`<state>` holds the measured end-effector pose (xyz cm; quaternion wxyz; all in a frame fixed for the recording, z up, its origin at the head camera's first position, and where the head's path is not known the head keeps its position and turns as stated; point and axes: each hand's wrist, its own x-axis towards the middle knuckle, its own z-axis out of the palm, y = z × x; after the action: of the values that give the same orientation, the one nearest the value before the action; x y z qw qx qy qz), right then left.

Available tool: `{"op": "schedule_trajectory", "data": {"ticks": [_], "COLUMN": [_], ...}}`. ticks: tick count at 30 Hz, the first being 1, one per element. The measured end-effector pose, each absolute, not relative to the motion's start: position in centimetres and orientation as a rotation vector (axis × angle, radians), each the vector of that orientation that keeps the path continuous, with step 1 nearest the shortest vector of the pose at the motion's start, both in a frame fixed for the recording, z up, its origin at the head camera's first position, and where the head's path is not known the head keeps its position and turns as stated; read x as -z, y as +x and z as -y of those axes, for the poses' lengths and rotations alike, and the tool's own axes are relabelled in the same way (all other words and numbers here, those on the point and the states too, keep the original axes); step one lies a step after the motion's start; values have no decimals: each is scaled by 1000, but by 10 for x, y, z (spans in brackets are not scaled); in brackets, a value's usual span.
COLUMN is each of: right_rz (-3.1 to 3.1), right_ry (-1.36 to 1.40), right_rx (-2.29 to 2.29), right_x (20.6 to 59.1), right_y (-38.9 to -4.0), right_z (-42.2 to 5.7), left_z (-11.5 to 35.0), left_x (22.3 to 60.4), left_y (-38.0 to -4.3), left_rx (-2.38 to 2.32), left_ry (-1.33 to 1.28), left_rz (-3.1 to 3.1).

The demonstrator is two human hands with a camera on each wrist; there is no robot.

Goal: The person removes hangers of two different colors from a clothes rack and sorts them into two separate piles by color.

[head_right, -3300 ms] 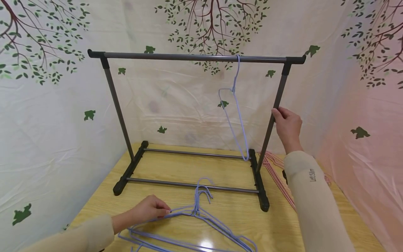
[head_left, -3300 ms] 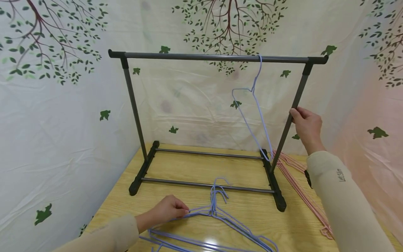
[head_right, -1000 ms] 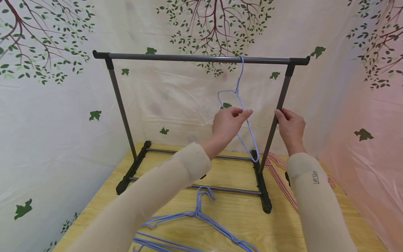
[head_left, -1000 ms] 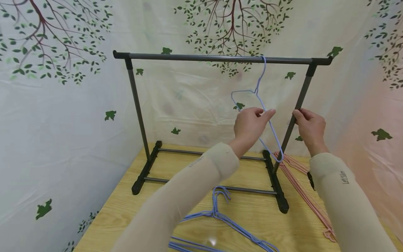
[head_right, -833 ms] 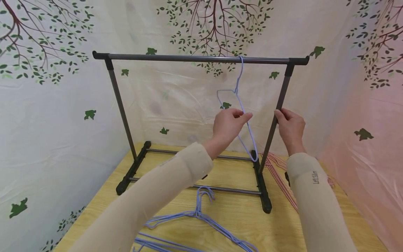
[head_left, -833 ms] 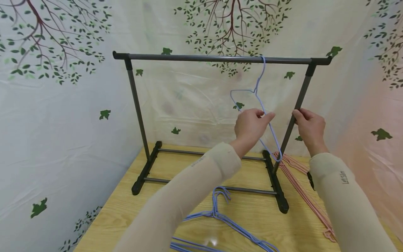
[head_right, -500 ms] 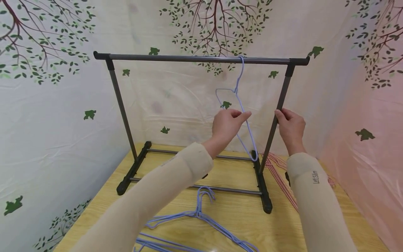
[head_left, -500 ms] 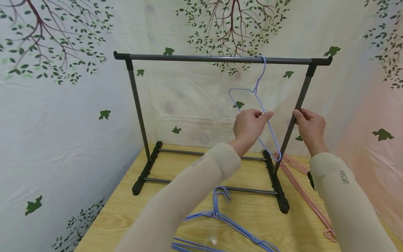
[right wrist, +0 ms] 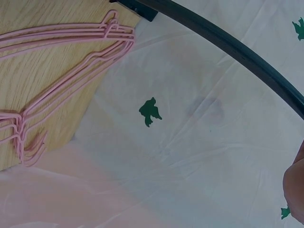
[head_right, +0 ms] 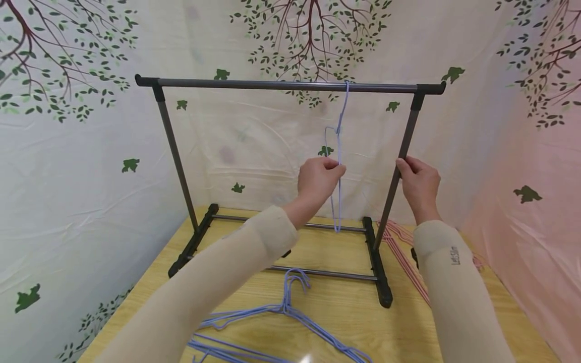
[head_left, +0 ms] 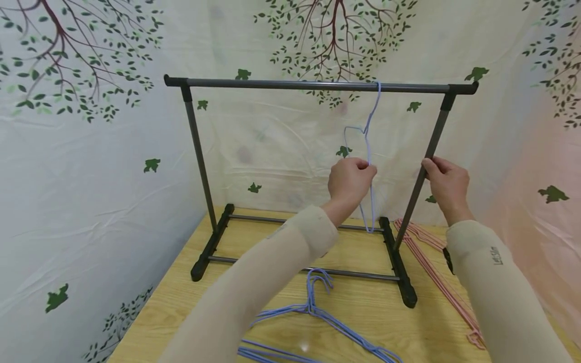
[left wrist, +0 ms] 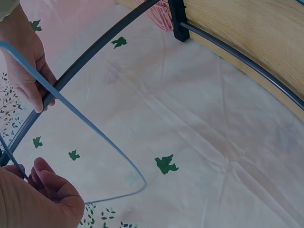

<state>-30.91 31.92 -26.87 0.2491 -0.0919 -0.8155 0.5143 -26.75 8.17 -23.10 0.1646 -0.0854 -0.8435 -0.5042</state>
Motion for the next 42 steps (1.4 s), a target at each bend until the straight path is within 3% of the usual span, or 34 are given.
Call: {"op": "schedule_trajectory", "data": {"ticks": [21, 42], "right_rz": [2242, 2237], "right_ry": [-224, -214], "right_rx": [-1410, -1400], "right_x": [271, 274], "right_y": [-340, -347], "right_z": [-331, -332], "left_z": [-39, 6], "left_x": [229, 240], "left_y": [-299, -315], "left_rx": [1354, 1441], "left_ry": [-197, -463], "left_rz": [2340, 2196]}}
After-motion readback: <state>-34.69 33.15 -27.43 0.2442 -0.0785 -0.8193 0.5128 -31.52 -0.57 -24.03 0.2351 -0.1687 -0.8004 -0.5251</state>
